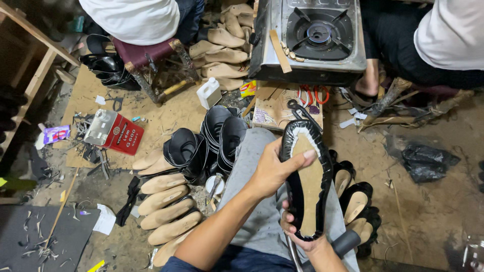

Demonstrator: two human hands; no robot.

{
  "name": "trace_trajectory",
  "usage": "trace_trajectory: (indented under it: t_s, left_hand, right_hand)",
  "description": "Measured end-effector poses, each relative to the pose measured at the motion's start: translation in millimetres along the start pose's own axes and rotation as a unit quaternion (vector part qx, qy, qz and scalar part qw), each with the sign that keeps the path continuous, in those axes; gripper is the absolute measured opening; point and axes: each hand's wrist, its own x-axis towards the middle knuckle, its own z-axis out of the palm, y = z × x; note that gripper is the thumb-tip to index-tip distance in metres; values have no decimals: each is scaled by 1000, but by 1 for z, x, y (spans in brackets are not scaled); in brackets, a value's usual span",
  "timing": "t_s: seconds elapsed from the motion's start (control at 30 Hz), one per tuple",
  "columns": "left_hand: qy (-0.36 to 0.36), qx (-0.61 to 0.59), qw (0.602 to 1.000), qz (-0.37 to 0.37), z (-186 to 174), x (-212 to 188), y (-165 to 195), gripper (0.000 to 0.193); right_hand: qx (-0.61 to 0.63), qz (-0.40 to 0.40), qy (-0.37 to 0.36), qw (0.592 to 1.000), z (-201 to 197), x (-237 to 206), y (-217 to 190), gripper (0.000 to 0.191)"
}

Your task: The person sits on a low stool and trims excess material from the edge of a black shoe upper with a curved blade, then heats the shoe over a gas burner. They then pull the wooden last out of the shoe, set it aside, and press the shoe to shape it.

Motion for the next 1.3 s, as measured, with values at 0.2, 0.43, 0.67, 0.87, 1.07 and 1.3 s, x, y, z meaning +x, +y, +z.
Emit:
trace_trajectory:
  t_s: [0.2, 0.43, 0.67, 0.87, 1.07, 1.3]
  left_hand:
    - [36, -257, 964, -56, -13, 15, -35, 54]
    - [57, -14, 998, 5, -13, 10, -57, 56]
    - [-65, 359, 924, 112, -29, 20, 10, 56]
    - [-142, 564, 810, 69, -4, 6, 11, 51]
    - [39, 436, 893, 100, -35, -19, 11, 34]
    - [76, 325, 940, 67, -123, 59, -30, 32]
  right_hand:
    - [113, 38, 29, 992, 5, 2, 1, 50]
    - [43, -4, 84, 996, 24, 11, -1, 55]
    - [-541, -348, 225, 732, 67, 7, -36, 23]
    - [-602, -360, 176, 690, 98, 64, -138, 19]
    - [-793, -247, 151, 537, 107, 209, -178, 17]
    - [-899, -345, 58, 265, 101, 321, -181, 24]
